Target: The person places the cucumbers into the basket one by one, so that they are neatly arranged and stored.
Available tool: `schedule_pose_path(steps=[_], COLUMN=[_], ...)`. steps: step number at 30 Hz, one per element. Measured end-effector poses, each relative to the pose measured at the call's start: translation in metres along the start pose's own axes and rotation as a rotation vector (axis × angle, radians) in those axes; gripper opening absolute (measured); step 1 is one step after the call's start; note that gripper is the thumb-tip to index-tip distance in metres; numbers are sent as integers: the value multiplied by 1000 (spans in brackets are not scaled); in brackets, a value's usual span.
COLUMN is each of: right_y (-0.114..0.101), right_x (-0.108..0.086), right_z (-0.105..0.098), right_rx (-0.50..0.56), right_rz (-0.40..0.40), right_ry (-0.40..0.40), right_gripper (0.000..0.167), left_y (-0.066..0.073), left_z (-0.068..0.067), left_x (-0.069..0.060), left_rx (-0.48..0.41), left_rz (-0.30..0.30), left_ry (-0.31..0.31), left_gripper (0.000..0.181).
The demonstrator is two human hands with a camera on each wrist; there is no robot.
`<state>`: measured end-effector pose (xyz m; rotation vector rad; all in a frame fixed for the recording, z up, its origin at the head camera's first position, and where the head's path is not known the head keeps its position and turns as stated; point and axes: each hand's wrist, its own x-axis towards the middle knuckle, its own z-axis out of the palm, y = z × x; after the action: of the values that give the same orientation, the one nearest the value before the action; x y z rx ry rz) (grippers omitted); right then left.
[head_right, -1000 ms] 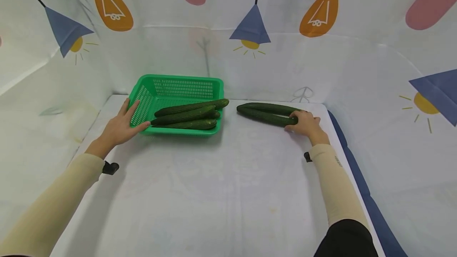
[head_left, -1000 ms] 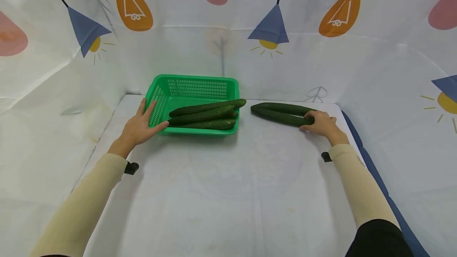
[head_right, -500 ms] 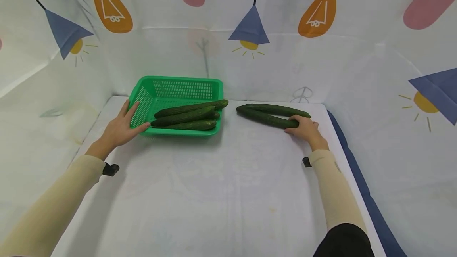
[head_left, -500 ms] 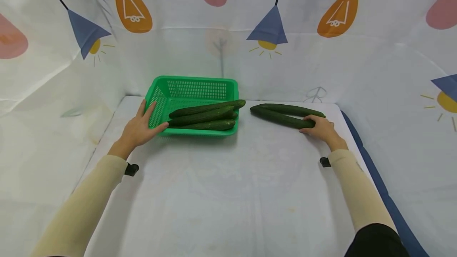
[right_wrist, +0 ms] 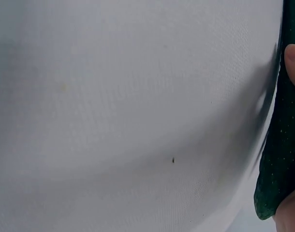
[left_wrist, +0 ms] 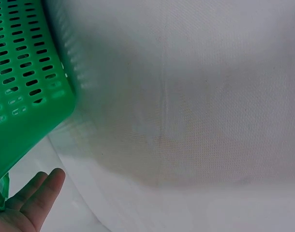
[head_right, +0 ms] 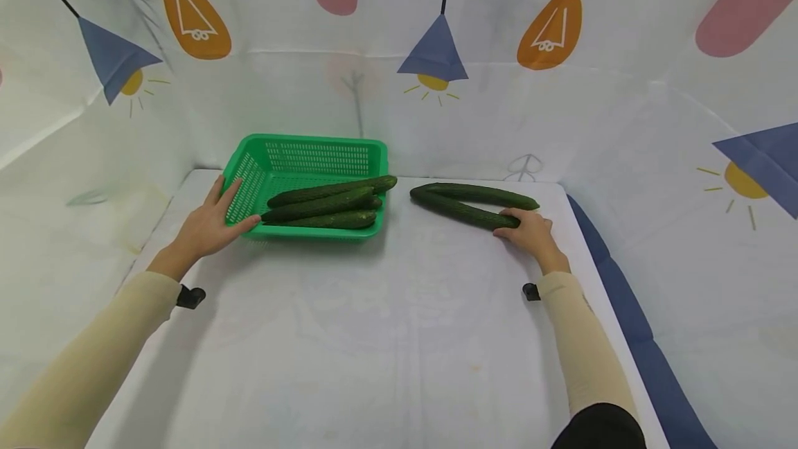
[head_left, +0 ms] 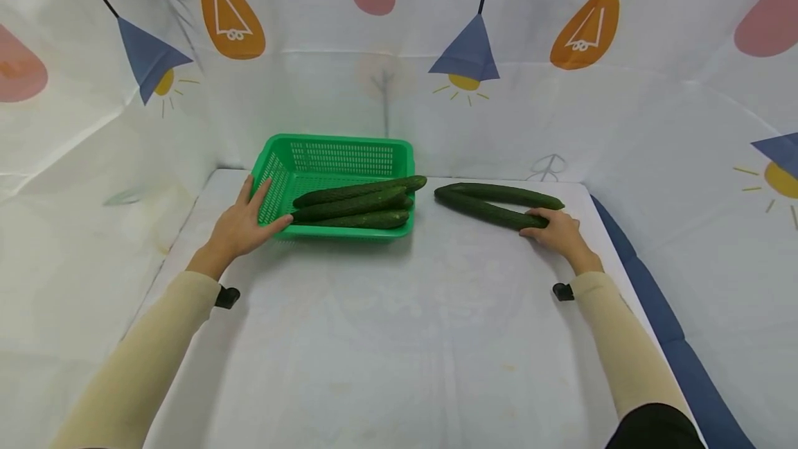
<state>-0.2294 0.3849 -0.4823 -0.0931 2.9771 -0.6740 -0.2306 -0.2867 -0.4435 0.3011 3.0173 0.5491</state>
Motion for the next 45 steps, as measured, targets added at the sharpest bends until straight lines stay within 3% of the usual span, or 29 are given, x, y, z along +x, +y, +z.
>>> schedule_pose_path(steps=[10,15,22,33,39,45], right_y=[-9,-15,-27,-55,-74,-104], right_x=[-5,-1,8,15,20,31], right_z=[2,-2,-4,-16,-26,-30], right_rx=[37,46,42,144,209,199], right_rz=[-26,-55,-37,-64,-37,-83], right_ry=[67,126,144,219,180,133], right_gripper=[61,58,62,56,60,60], left_y=[0,-1,-7,-4,-4,-5], left_z=[1,2,4,4,7,5], left_x=[1,1,1,3,3,3], left_rx=[-3,-2,-1,-30,-13,-6], left_rz=[5,8,5,24,16,12], left_ry=[1,11,18,37,27,28], left_gripper=[100,100,100,101,101,101])
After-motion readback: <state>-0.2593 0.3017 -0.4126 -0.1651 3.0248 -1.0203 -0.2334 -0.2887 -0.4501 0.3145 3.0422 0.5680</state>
